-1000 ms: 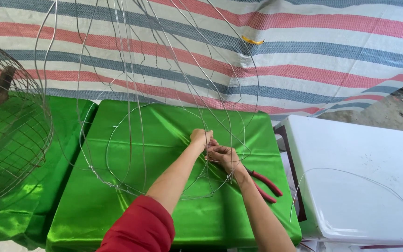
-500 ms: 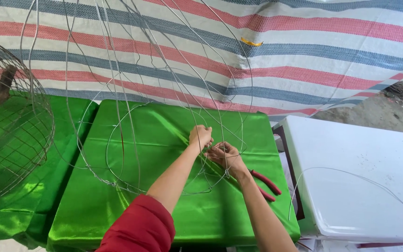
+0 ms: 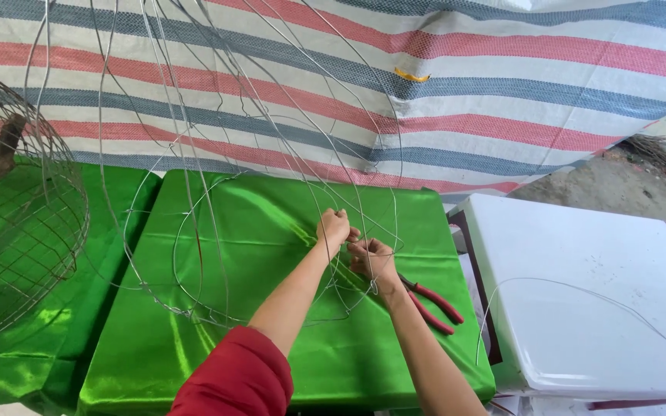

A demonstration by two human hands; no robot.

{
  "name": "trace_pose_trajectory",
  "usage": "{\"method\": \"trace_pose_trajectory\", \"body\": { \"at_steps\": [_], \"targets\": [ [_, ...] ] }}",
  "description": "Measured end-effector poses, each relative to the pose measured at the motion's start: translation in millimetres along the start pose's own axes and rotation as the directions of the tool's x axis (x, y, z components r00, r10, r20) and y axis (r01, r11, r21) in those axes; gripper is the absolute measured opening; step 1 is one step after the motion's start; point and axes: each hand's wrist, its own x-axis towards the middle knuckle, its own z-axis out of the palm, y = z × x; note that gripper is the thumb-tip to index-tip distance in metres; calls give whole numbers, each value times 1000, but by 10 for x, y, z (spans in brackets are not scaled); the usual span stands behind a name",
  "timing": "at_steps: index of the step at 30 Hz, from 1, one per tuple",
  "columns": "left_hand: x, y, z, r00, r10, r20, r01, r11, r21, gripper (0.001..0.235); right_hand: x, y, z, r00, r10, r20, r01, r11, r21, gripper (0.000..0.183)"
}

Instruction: Using pliers to twist and secure thin binding wires around a larger wire frame structure to strengthen the assembly.

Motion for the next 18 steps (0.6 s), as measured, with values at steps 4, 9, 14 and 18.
{"method": "trace_pose_trajectory", "body": {
  "at_steps": [4,9,14,18],
  "targets": [
    [688,-472,388,999,-34,28,41,954,-298,37,-24,-15,84,999,23,-29,-22,1000,12,30],
    [802,-545,380,998,-26,52,44,921,-388,45,-154,-115,201,999,43,-24,-42,997,64,33],
    [361,-308,141,998,33,-57,-39,993,-112,52,-108,-136,167,1000,17,16,-18,998,62,26],
    [235,-188,195,999,-51,16,53,945,-323,48,-359,-415,42,990,-80,115,105,968,-229,24]
  ]
}}
